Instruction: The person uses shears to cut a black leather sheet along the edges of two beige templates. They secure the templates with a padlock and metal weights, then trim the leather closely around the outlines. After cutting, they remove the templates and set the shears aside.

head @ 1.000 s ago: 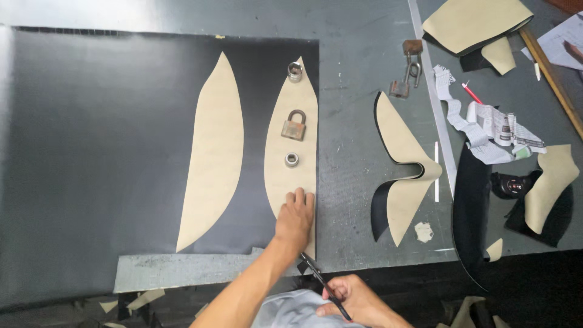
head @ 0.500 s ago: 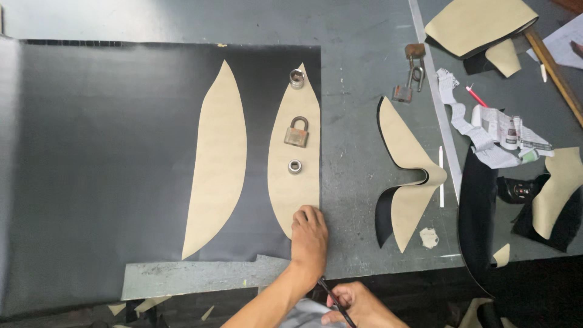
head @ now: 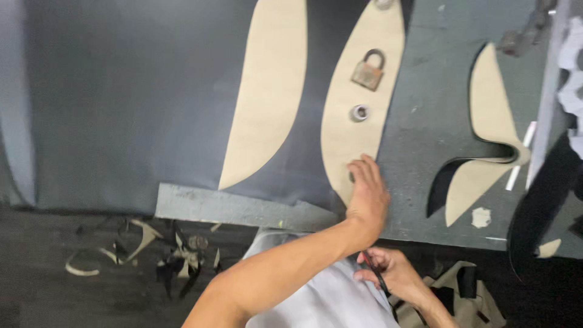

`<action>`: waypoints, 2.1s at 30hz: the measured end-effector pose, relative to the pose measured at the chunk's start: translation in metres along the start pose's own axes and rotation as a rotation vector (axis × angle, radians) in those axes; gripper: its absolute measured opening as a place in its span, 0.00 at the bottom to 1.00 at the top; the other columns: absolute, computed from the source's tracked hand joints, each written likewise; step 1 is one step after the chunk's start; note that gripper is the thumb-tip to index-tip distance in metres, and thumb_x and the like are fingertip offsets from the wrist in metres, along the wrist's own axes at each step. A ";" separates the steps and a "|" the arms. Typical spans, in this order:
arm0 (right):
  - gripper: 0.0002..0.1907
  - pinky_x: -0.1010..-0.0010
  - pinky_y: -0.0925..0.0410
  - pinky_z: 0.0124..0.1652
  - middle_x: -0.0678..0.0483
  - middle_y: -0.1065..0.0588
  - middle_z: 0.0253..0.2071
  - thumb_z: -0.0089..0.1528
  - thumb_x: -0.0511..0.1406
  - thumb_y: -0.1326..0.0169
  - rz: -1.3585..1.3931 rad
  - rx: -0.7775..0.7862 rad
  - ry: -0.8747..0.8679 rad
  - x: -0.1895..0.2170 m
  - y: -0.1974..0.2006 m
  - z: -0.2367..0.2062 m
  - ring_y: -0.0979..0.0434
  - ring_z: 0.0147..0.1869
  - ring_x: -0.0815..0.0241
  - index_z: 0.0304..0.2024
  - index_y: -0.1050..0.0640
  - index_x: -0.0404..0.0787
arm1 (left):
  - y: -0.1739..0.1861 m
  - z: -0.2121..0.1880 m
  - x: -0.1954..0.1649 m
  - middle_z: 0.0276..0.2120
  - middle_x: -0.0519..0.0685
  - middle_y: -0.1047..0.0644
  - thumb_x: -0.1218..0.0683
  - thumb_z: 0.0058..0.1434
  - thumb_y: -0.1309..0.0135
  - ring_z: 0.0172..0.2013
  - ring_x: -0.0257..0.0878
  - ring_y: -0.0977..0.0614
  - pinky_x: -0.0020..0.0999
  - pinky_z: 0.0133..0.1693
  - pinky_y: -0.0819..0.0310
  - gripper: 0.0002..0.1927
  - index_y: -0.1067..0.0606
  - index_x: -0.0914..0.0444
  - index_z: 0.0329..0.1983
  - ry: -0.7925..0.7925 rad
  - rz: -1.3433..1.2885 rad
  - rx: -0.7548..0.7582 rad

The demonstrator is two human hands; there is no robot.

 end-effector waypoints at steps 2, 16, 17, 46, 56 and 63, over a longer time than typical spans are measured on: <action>0.14 0.77 0.43 0.25 0.63 0.29 0.21 0.48 0.33 0.27 -0.022 -0.039 0.010 0.011 -0.003 -0.001 0.37 0.23 0.72 0.33 0.18 0.39 | 0.004 -0.001 0.004 0.66 0.76 0.38 0.48 0.68 0.59 0.57 0.70 0.30 0.66 0.53 0.38 0.27 0.29 0.69 0.64 -0.052 0.003 0.029; 0.13 0.74 0.42 0.21 0.60 0.30 0.17 0.48 0.33 0.27 0.040 -0.107 -0.038 0.013 -0.022 0.006 0.37 0.20 0.68 0.28 0.19 0.34 | 0.009 -0.004 0.025 0.62 0.81 0.37 0.47 0.65 0.55 0.52 0.72 0.26 0.67 0.47 0.30 0.26 0.28 0.65 0.62 -0.192 -0.022 -0.001; 0.13 0.74 0.40 0.21 0.61 0.28 0.18 0.46 0.33 0.28 0.074 -0.101 -0.050 0.018 -0.024 0.007 0.34 0.20 0.69 0.31 0.17 0.36 | 0.008 -0.003 0.025 0.62 0.81 0.37 0.47 0.65 0.55 0.52 0.72 0.26 0.67 0.47 0.29 0.25 0.27 0.65 0.61 -0.196 -0.034 -0.005; 0.09 0.70 0.37 0.20 0.55 0.28 0.17 0.50 0.26 0.33 0.207 -0.317 -0.008 0.041 -0.063 0.043 0.31 0.20 0.65 0.23 0.23 0.31 | 0.001 0.009 0.049 0.57 0.78 0.34 0.46 0.57 0.45 0.50 0.61 0.26 0.50 0.41 0.17 0.28 0.25 0.67 0.57 -0.310 -0.083 -0.138; 0.07 0.68 0.36 0.23 0.53 0.29 0.20 0.51 0.22 0.40 0.312 -0.342 -0.014 0.055 -0.078 0.062 0.30 0.23 0.63 0.27 0.25 0.34 | -0.003 0.022 0.061 0.58 0.74 0.35 0.49 0.50 0.35 0.55 0.58 0.28 0.42 0.43 0.17 0.30 0.22 0.64 0.56 -0.398 -0.271 0.004; 0.15 0.71 0.32 0.31 0.56 0.20 0.25 0.48 0.34 0.27 0.220 -0.279 -0.100 0.098 -0.075 0.049 0.26 0.30 0.67 0.33 0.17 0.33 | -0.011 0.036 0.077 0.61 0.67 0.36 0.43 0.52 0.34 0.64 0.57 0.32 0.33 0.48 0.19 0.30 0.19 0.71 0.48 -0.397 -0.661 0.038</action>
Point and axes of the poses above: each hand's wrist, its own z-axis towards the middle knuckle, its own y-axis out of the back of the hand, x = y × z, the point moved 3 cm from there along z, towards the middle knuckle
